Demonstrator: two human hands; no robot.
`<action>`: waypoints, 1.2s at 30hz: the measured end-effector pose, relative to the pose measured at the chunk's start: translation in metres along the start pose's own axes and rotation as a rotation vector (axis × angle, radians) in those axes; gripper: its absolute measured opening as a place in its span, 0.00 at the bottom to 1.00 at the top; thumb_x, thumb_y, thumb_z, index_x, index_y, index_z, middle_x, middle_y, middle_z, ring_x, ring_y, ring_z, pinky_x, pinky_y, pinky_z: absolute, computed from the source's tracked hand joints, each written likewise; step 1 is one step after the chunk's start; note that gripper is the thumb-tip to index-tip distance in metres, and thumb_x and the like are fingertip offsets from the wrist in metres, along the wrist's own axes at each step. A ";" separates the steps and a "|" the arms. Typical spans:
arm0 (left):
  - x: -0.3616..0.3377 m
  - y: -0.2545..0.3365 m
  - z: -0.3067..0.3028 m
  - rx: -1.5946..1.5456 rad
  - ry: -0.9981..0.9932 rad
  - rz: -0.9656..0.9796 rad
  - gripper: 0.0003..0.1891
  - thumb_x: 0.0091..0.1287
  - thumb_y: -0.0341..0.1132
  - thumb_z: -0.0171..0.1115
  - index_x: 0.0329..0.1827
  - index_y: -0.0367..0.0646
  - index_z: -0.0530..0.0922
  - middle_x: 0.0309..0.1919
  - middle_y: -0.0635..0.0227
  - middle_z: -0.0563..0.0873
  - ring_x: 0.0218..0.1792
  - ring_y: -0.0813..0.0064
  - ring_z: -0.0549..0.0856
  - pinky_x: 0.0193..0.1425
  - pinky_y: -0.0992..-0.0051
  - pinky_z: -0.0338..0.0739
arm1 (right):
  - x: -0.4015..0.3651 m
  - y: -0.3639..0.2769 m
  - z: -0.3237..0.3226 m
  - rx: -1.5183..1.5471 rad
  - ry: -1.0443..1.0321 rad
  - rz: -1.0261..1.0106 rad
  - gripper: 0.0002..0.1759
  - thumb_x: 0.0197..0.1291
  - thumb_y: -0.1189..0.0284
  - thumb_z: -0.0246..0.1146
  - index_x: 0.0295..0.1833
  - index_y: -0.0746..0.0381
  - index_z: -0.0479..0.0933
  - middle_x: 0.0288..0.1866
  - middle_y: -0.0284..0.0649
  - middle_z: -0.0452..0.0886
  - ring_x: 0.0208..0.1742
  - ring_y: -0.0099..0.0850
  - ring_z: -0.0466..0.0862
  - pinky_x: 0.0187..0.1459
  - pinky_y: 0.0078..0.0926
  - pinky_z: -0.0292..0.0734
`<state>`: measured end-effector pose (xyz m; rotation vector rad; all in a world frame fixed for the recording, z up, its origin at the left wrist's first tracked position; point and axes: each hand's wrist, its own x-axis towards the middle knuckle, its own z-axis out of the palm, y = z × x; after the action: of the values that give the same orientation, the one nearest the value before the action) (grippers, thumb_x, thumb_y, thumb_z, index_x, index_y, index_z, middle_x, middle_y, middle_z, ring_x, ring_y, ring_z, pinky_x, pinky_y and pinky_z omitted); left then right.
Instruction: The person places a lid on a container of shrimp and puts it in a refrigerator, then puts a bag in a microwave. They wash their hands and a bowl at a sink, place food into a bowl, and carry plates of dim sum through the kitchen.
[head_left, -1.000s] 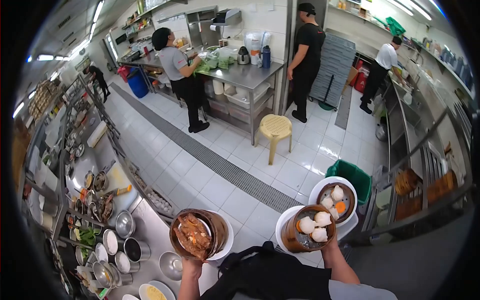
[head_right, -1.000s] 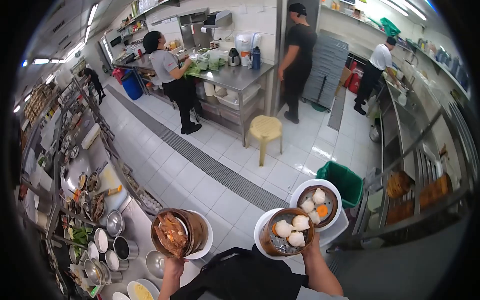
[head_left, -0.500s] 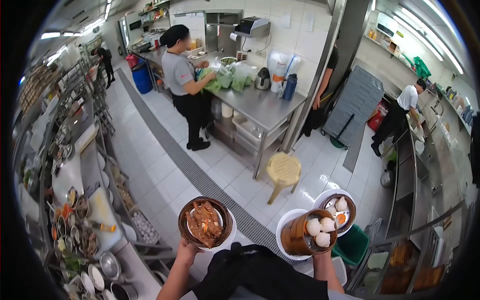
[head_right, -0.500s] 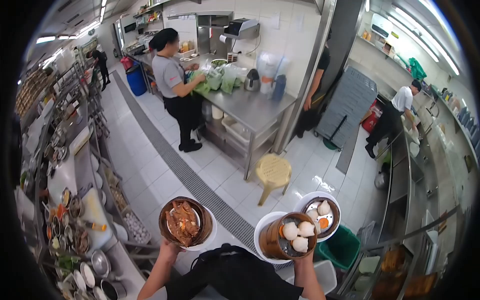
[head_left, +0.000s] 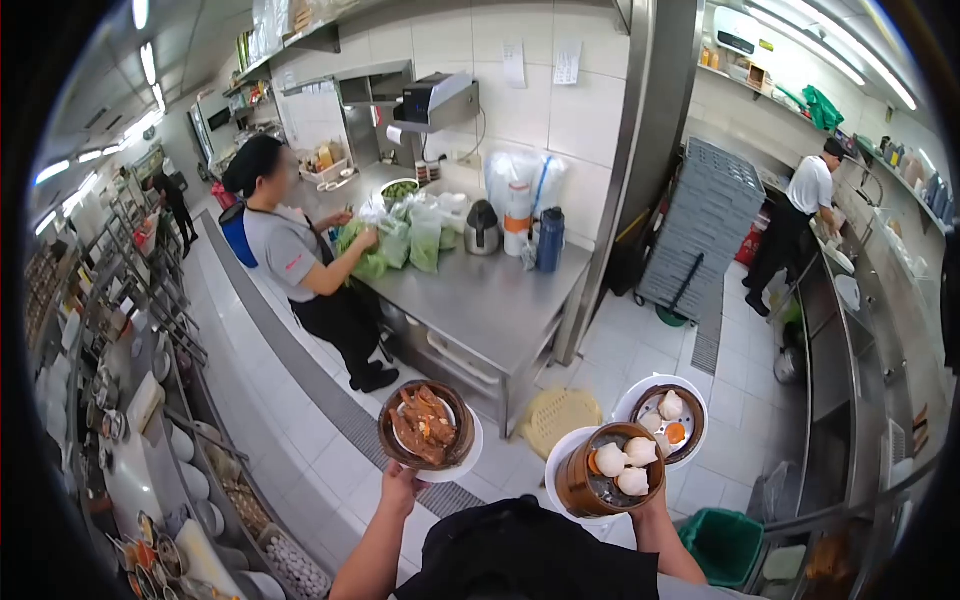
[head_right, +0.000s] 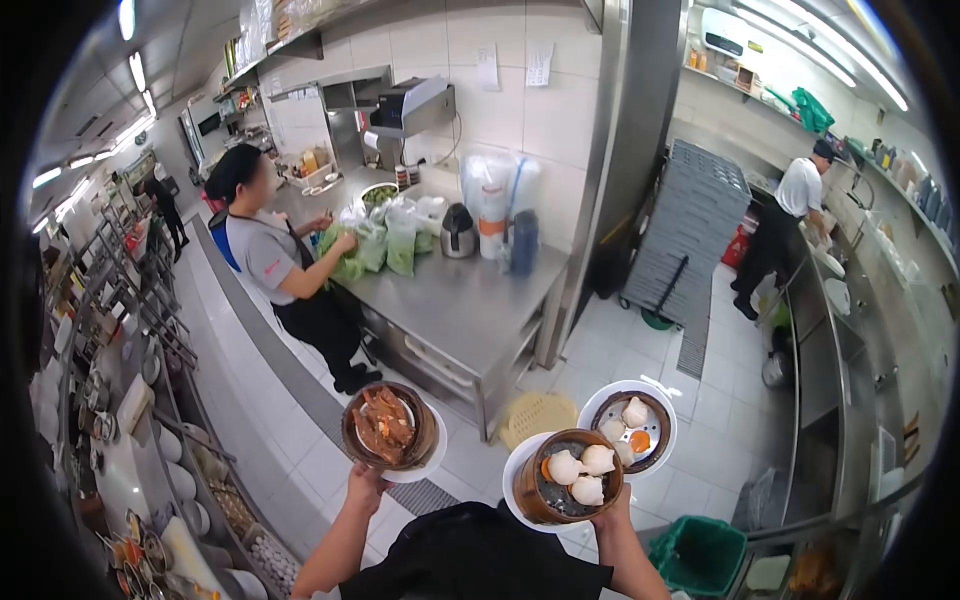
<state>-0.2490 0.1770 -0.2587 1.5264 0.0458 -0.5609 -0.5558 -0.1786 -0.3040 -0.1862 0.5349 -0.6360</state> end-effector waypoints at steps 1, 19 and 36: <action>0.016 0.005 0.012 -0.047 0.006 -0.008 0.14 0.72 0.22 0.53 0.59 0.40 0.74 0.46 0.62 0.88 0.36 0.69 0.90 0.27 0.74 0.87 | 0.024 -0.002 0.010 0.004 -0.011 0.005 0.23 0.76 0.60 0.49 0.65 0.63 0.75 0.58 0.47 0.83 0.56 0.43 0.86 0.57 0.47 0.85; 0.365 0.086 0.019 0.062 -0.066 -0.139 0.20 0.70 0.19 0.49 0.64 0.41 0.71 0.49 0.60 0.85 0.34 0.67 0.88 0.33 0.69 0.90 | 0.258 0.067 0.200 0.026 -0.165 -0.139 0.26 0.74 0.49 0.54 0.63 0.58 0.76 0.59 0.43 0.83 0.58 0.41 0.85 0.61 0.46 0.83; 0.387 0.153 0.148 0.022 -0.568 -0.511 0.27 0.80 0.52 0.49 0.74 0.47 0.67 0.63 0.53 0.80 0.63 0.61 0.81 0.67 0.58 0.77 | 0.384 0.144 0.207 0.008 -0.006 0.076 0.23 0.77 0.58 0.49 0.67 0.61 0.74 0.61 0.46 0.82 0.59 0.43 0.84 0.61 0.46 0.82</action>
<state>0.0990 -0.0939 -0.2500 1.3248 -0.0093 -1.3900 -0.1131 -0.2968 -0.3348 -0.1599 0.5309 -0.5630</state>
